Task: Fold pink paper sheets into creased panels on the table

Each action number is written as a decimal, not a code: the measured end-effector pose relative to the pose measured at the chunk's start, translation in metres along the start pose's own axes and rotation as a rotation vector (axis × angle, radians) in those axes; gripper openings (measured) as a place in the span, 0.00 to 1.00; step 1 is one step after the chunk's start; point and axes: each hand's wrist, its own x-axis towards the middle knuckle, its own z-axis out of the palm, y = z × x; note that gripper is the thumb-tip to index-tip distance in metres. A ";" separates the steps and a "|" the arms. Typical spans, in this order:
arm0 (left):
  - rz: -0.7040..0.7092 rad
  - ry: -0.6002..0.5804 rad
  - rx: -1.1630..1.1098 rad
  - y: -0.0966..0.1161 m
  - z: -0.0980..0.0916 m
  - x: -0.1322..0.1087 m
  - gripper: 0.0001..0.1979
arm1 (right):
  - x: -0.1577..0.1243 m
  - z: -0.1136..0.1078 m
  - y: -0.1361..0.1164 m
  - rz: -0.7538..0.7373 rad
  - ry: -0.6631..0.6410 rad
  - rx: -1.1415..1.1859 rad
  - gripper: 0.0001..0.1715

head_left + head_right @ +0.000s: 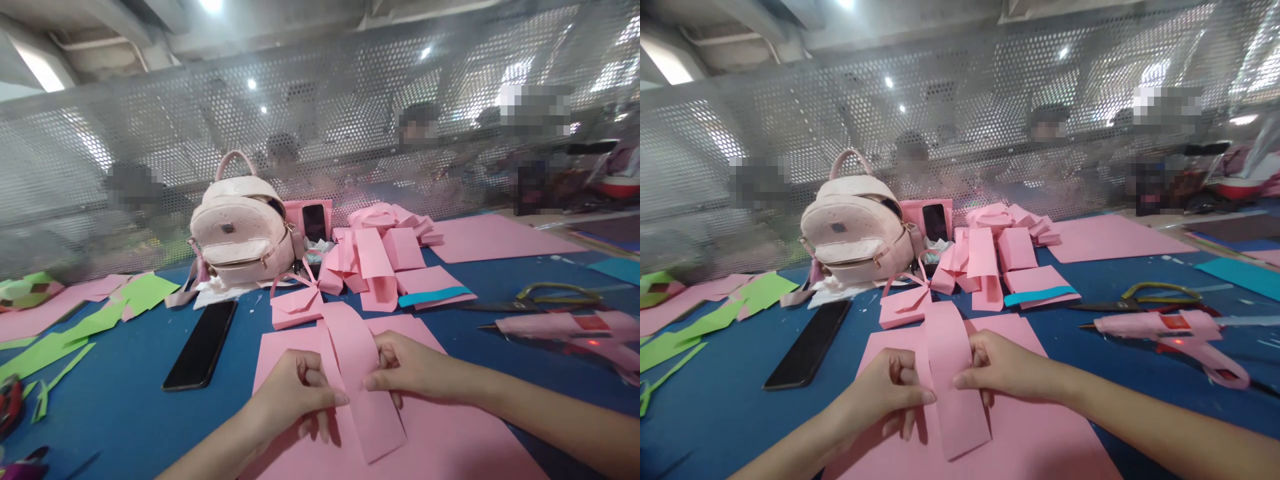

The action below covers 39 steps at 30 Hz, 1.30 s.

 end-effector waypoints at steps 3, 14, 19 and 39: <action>0.006 -0.006 0.015 0.001 0.001 0.000 0.26 | 0.000 0.000 0.000 0.007 -0.004 -0.017 0.20; 0.055 -0.015 0.033 0.000 0.000 0.001 0.24 | 0.003 0.002 0.002 -0.015 0.123 0.011 0.22; 0.217 0.043 0.009 -0.001 -0.002 0.003 0.22 | 0.000 0.001 0.007 -0.087 0.153 0.094 0.33; 0.193 0.070 0.269 0.006 0.025 -0.029 0.25 | -0.013 0.037 -0.008 -0.072 -0.038 -0.049 0.21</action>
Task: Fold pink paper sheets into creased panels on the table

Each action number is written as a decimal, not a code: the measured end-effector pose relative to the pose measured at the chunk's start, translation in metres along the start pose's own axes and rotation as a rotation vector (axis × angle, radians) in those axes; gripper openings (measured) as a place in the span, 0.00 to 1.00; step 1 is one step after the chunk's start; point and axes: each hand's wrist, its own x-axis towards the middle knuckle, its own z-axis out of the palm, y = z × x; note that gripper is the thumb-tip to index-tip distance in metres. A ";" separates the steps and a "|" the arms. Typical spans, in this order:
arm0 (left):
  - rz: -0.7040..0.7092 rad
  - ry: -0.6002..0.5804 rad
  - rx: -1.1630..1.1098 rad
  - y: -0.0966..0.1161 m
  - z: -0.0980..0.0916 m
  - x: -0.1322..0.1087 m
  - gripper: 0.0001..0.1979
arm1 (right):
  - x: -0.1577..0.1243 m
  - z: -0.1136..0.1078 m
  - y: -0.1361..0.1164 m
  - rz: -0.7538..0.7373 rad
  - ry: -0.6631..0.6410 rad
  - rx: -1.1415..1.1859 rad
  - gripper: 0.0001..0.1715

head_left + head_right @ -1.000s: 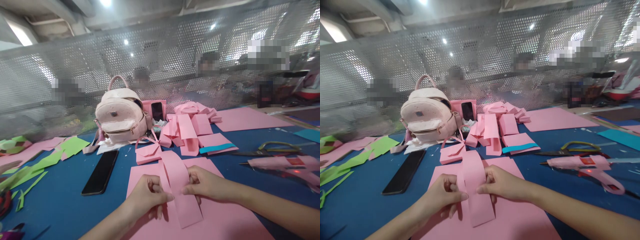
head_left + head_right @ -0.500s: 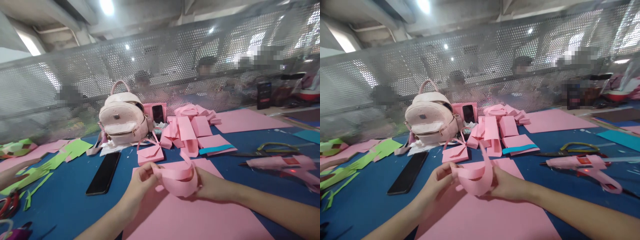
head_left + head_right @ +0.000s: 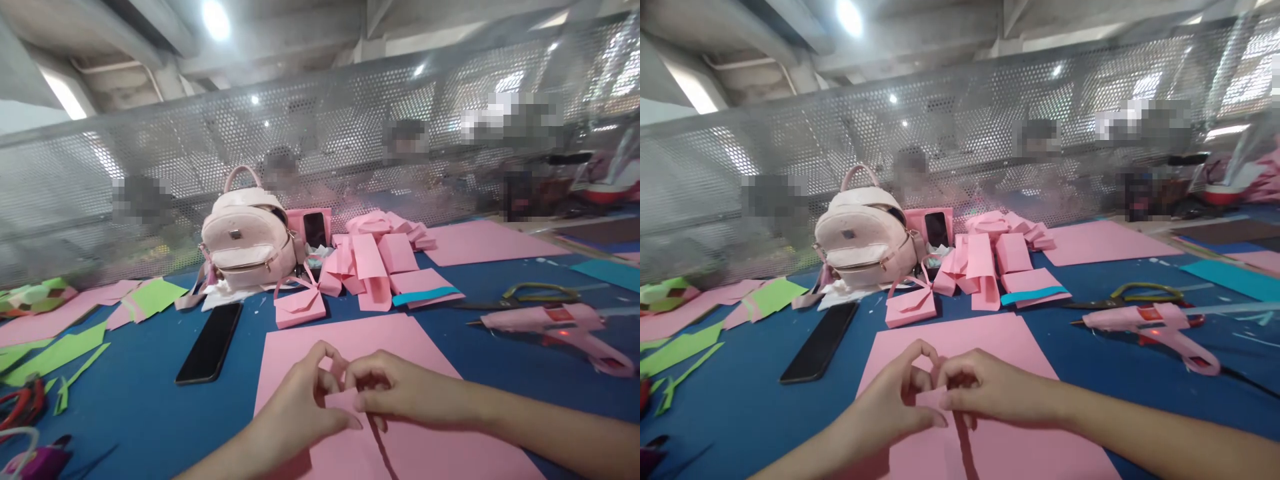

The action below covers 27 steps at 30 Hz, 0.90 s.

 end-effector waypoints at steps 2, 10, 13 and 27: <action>0.024 0.007 -0.029 -0.005 0.002 0.003 0.24 | 0.000 0.004 -0.001 -0.002 0.013 -0.076 0.20; 0.113 0.092 0.133 -0.012 -0.001 0.007 0.06 | -0.001 0.001 -0.002 0.036 0.052 -0.203 0.18; 0.121 0.052 0.207 -0.015 0.000 0.006 0.04 | -0.001 0.002 -0.001 0.028 0.044 -0.252 0.19; 0.190 -0.024 0.209 -0.017 0.000 0.006 0.10 | 0.001 0.003 -0.003 0.031 0.061 -0.195 0.18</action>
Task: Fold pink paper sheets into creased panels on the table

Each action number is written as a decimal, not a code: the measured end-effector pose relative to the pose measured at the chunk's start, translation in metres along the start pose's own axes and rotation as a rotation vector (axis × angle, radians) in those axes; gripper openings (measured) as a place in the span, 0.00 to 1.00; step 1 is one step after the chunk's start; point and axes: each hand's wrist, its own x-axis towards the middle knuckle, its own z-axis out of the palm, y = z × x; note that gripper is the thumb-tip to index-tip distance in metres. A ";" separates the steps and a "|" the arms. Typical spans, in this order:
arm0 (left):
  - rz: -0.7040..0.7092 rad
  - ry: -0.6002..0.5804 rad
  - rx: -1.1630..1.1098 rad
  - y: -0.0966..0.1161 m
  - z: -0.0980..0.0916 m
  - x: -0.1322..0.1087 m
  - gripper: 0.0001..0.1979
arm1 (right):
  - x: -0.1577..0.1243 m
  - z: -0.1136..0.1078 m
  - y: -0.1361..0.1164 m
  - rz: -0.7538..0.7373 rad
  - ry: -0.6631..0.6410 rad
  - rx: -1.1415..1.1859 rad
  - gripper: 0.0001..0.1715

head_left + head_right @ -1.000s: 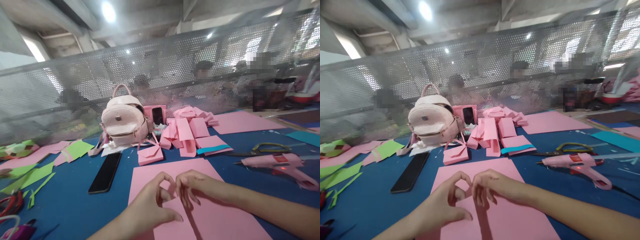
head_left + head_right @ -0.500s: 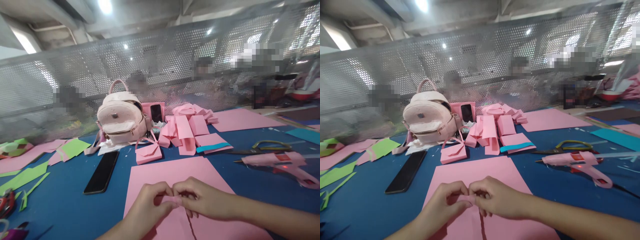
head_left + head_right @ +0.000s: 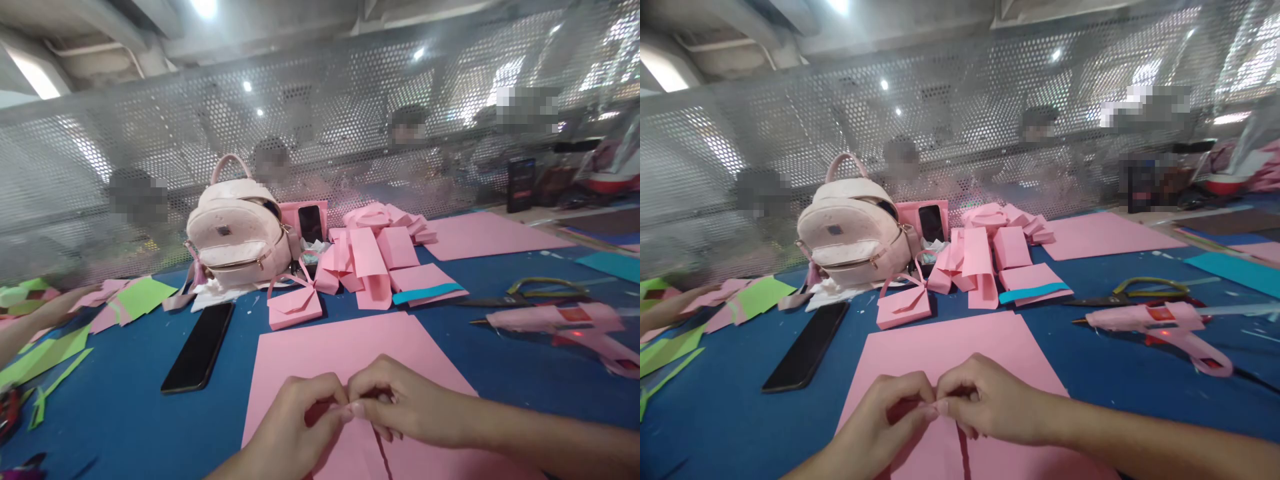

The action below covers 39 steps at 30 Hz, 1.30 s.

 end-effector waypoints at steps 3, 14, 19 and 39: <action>0.007 -0.009 0.004 0.001 0.000 -0.001 0.11 | 0.000 0.001 0.000 -0.008 0.012 -0.009 0.19; 0.028 -0.007 0.003 0.000 0.001 -0.002 0.11 | -0.001 0.001 0.002 -0.021 0.006 0.017 0.16; 0.067 -0.007 0.081 0.001 0.001 -0.003 0.09 | -0.002 0.002 0.005 -0.018 -0.012 0.045 0.17; -0.173 0.103 -0.197 -0.003 -0.006 0.008 0.10 | 0.002 0.002 0.008 0.051 0.163 0.074 0.08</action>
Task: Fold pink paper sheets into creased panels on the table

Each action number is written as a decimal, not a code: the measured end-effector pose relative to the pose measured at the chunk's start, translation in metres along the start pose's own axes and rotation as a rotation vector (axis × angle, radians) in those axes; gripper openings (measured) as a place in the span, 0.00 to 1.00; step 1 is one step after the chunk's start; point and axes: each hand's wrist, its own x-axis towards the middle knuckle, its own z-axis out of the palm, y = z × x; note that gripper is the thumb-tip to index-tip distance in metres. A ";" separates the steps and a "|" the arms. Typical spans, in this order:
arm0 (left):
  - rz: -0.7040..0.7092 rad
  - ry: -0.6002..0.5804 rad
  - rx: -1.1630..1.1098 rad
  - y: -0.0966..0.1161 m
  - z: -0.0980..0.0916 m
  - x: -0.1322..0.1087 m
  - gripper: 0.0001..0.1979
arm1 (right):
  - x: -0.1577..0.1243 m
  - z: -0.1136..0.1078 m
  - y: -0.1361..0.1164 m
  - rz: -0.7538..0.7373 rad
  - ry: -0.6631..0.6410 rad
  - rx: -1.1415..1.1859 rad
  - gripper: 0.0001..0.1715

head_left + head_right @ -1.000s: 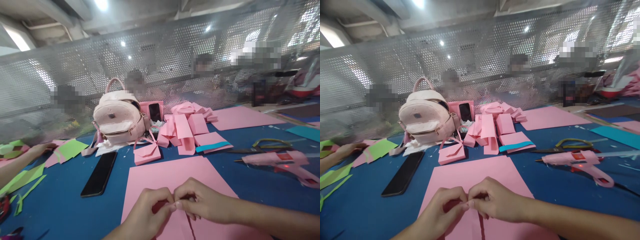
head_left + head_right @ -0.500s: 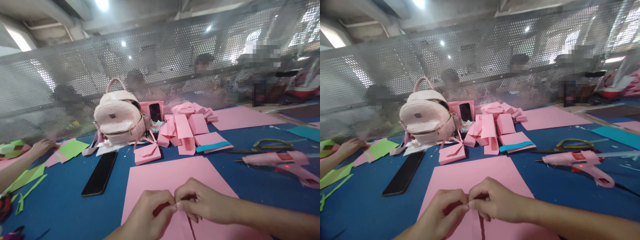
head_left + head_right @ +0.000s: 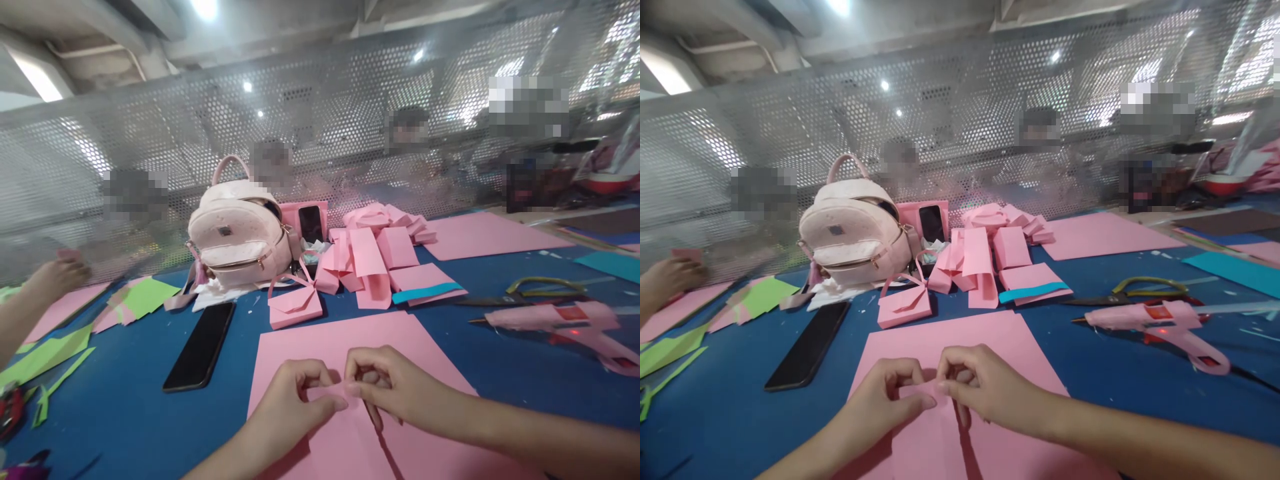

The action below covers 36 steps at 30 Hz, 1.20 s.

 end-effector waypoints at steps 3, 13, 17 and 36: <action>-0.009 0.022 0.006 0.001 0.001 -0.001 0.12 | 0.000 0.000 -0.003 -0.022 0.025 -0.004 0.09; -0.002 0.048 -0.007 -0.004 0.000 0.001 0.10 | 0.000 0.000 -0.003 0.006 0.059 0.010 0.11; 0.060 0.084 -0.036 -0.004 -0.002 0.002 0.09 | 0.000 -0.001 -0.001 0.020 0.015 0.025 0.13; 0.011 0.143 0.010 -0.003 -0.002 0.001 0.12 | 0.003 0.000 -0.001 0.006 0.091 0.035 0.16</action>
